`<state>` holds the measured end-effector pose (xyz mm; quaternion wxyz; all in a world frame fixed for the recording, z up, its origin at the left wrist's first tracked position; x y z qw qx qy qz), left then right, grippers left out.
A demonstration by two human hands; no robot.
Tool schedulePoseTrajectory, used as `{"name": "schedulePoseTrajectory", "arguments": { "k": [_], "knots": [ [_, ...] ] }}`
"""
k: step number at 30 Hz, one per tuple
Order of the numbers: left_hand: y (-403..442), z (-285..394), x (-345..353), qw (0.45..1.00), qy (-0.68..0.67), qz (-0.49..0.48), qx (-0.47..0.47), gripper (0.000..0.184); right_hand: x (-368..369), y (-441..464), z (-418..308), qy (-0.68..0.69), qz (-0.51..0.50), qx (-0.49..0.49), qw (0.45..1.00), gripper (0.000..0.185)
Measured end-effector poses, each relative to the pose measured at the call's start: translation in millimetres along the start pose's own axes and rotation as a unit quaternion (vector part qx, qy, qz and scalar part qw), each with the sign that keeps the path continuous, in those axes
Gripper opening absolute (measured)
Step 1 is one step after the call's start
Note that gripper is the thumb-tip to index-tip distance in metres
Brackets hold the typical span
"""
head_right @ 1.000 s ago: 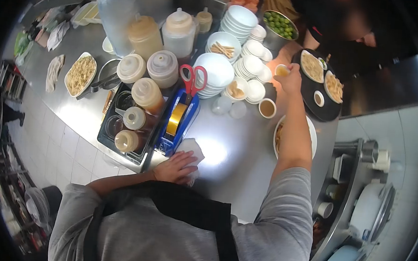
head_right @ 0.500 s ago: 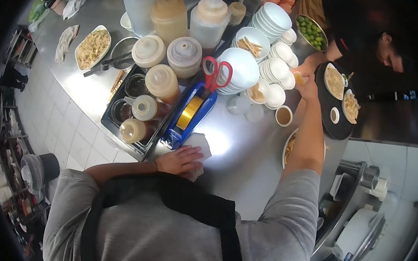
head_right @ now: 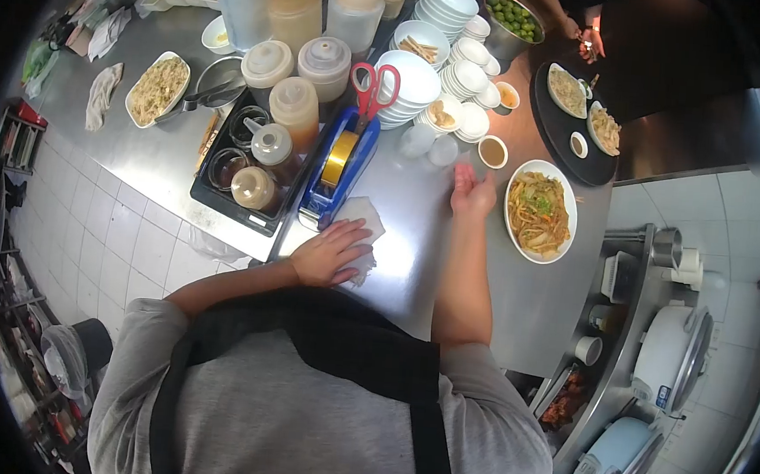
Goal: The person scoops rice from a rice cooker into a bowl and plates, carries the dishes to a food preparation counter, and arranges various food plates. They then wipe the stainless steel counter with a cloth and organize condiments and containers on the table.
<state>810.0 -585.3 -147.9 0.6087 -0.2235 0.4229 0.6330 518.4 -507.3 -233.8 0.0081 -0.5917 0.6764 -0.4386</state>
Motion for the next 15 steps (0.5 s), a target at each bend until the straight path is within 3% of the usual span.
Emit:
{"name": "schedulePoseTrajectory", "arguments": {
  "k": [5,15],
  "knots": [
    [-2.1,-4.5,2.6,1.000,-0.020,0.004,-0.008,0.047,27.5,56.4,-27.4,-0.055,-0.061,-0.051,0.995,0.047],
    [-0.7,-7.9,8.6,0.999,-0.034,-0.005,0.008,0.048,69.9,109.7,-56.6,-0.199,-0.028,-0.034,0.979,0.066]
  ]
}}
Point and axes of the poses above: each hand's wrist, its own y-axis towards the middle knuckle, its own x-axis out of the palm, z = x × y, the point moved 10 cm from there along y, towards the middle knuckle, and after that the axes turned 2 degrees about -y, right-handed, at the moved point
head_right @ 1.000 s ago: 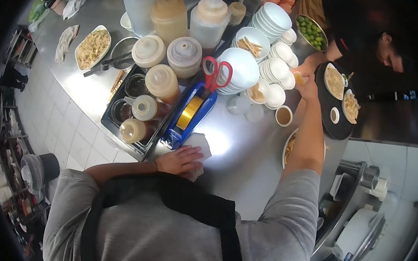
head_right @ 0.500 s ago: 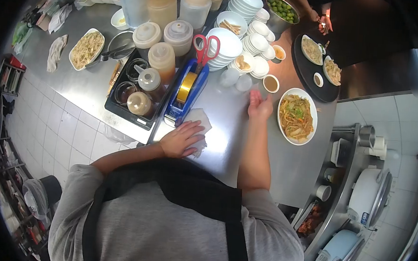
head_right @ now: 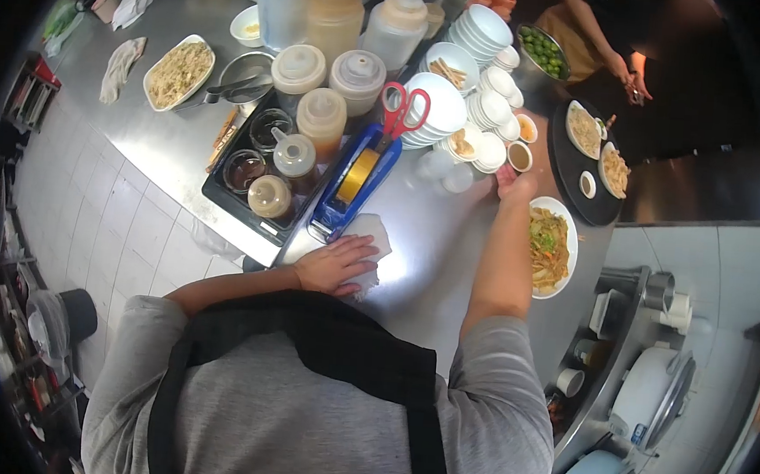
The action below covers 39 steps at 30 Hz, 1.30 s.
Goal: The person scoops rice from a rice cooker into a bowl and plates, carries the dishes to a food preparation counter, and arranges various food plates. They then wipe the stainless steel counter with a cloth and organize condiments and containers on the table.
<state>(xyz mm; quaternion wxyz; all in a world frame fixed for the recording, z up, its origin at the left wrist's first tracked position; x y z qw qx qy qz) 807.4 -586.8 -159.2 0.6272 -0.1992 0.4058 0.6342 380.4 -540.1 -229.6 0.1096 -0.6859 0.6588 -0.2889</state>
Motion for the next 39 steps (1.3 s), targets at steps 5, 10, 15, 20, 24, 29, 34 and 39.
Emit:
{"name": "schedulePoseTrajectory", "arguments": {
  "k": [5,10,15,20,24,29,34,39],
  "knots": [
    [-4.5,1.9,-1.6,1.000,0.004,0.013,0.011,0.047,5.9,30.7,10.2,-0.025,-0.050,0.021,0.998,0.087],
    [-10.5,5.0,-2.2,0.997,0.028,0.064,0.041,0.046,-8.5,-50.7,10.0,-0.008,-0.016,-0.059,0.998,0.086],
    [-11.7,4.0,8.7,0.999,0.013,0.012,0.046,0.049,-19.5,-196.7,-0.1,-0.081,-0.027,-0.262,0.961,0.063],
    [-41.8,29.0,-10.3,0.993,0.040,0.027,0.111,0.054,-21.2,-318.3,-53.3,0.005,-0.062,-0.345,0.936,0.057],
    [-112.7,38.9,-51.8,0.992,0.003,0.036,0.119,0.046,2.1,-449.0,-98.7,0.033,-0.094,-0.499,0.861,0.053],
    [-298.4,1.5,-156.0,0.978,0.050,0.185,-0.087,0.019,81.4,-540.6,-54.3,0.051,-0.299,-0.544,0.782,0.041],
    [-570.7,-47.1,-127.9,0.857,0.034,0.178,-0.482,0.027,218.2,-610.0,128.2,-0.149,-0.441,-0.435,0.771,0.014],
    [-920.2,-26.3,57.3,0.591,-0.047,0.080,-0.801,0.048,275.2,-668.0,358.4,-0.059,-0.587,0.162,0.791,0.027]
  ]
}}
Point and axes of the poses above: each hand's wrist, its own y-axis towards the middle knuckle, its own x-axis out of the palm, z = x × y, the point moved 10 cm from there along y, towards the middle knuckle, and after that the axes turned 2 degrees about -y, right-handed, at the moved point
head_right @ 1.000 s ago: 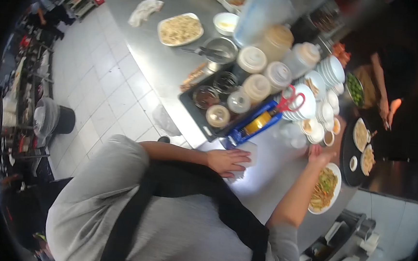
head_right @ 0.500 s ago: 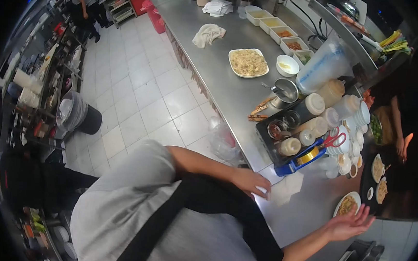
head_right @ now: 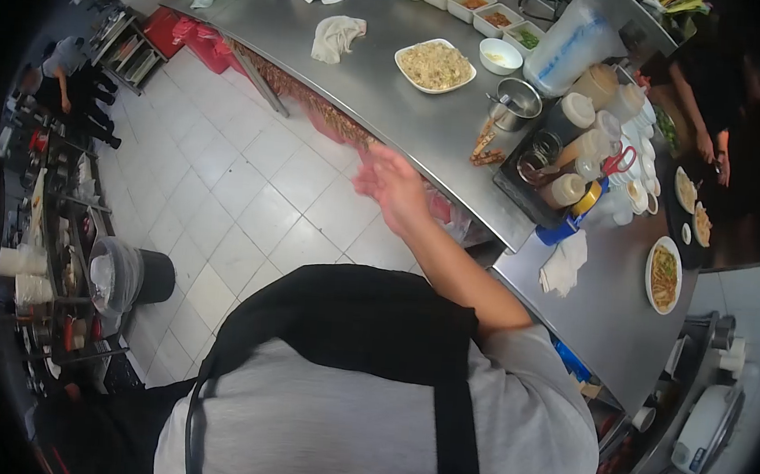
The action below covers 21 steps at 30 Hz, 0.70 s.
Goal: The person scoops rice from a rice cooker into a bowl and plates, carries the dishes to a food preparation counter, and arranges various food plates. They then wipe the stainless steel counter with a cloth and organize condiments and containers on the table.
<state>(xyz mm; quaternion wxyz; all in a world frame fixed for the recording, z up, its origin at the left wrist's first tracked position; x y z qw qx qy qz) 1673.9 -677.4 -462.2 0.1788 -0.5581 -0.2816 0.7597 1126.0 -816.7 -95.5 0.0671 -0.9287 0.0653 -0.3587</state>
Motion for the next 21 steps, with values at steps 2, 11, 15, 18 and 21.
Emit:
{"name": "schedulePoseTrajectory", "arguments": {
  "k": [2,11,15,18,21],
  "knots": [
    [-30.8,-55.1,23.9,0.993,-0.036,-0.058,-0.092,0.049,-28.7,46.3,6.9,0.069,0.112,-0.018,0.991,0.040],
    [-81.6,-32.8,91.9,0.944,-0.307,-0.058,-0.104,0.053,-136.2,207.9,-48.1,0.163,0.264,-0.083,0.947,0.038],
    [-61.9,-26.3,111.8,0.877,-0.477,0.065,0.010,0.054,-153.0,244.6,-46.6,0.136,0.217,-0.012,0.967,0.037],
    [-108.2,-4.4,97.4,0.896,-0.423,0.103,-0.091,0.056,-177.0,279.4,-50.7,0.026,0.190,-0.032,0.981,0.053],
    [-186.7,29.9,39.1,0.911,-0.355,0.058,-0.202,0.064,-207.4,308.9,-54.6,-0.062,0.303,-0.053,0.949,0.046]
  ]
}}
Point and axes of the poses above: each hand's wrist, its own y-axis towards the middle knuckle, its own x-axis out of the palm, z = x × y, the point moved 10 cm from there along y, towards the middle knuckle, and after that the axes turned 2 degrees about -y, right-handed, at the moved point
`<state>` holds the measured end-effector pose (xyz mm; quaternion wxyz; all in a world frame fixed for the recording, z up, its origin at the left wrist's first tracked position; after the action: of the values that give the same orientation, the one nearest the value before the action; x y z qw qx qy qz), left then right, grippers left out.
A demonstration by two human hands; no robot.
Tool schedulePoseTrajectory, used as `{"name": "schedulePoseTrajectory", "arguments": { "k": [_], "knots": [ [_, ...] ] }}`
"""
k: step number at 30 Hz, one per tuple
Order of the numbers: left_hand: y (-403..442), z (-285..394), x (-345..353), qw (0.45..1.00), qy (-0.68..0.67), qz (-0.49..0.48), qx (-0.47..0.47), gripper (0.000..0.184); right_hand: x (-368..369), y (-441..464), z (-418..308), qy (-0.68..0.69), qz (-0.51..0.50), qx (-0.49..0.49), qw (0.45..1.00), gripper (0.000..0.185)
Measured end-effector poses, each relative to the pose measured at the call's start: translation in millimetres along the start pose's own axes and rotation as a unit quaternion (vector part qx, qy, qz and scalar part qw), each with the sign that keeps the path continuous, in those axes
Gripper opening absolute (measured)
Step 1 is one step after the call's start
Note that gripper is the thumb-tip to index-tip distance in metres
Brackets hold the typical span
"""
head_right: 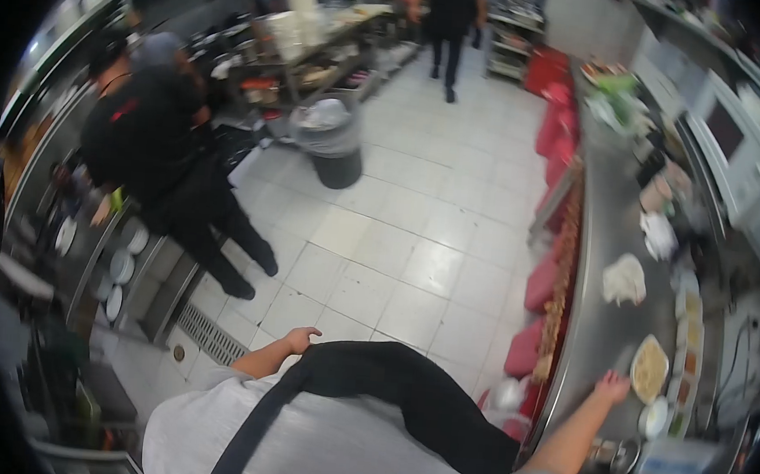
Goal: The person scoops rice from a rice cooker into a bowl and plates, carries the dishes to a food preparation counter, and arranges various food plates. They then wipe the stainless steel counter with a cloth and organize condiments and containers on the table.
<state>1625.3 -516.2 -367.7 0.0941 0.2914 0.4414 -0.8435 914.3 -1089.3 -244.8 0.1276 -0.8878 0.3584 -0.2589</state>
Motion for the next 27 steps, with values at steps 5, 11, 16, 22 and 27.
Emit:
{"name": "schedulePoseTrajectory", "arguments": {
  "k": [5,11,16,22,27],
  "knots": [
    [-29.7,-43.0,11.7,0.997,-0.016,0.070,-0.037,0.092,83.2,-39.2,-26.9,-0.175,-0.142,-0.108,0.968,0.028],
    [-60.7,-74.3,34.2,0.983,-0.085,0.155,-0.056,0.080,228.5,-18.2,-44.0,-0.409,-0.258,-0.469,0.739,0.046],
    [-110.5,-78.1,85.4,0.981,-0.093,0.109,-0.132,0.066,275.2,-30.0,12.7,-0.734,-0.202,-0.451,0.466,0.078],
    [-150.3,-95.1,141.7,0.954,-0.178,0.134,-0.199,0.062,246.9,-38.0,40.8,-0.803,-0.098,-0.377,0.451,0.057],
    [-145.3,-96.6,185.3,0.967,-0.153,0.076,-0.190,0.064,255.0,-79.7,23.9,-0.725,-0.088,-0.496,0.470,0.045]
  ]
}}
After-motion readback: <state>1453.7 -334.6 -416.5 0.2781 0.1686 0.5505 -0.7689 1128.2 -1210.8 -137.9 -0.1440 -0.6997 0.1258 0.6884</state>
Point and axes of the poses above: each hand's wrist, its own y-axis towards the middle knuckle, its own x-axis out of the palm, z = x × y, the point moved 10 cm from there along y, towards the middle knuckle, and after that the axes turned 2 degrees about -y, right-handed, at the moved point
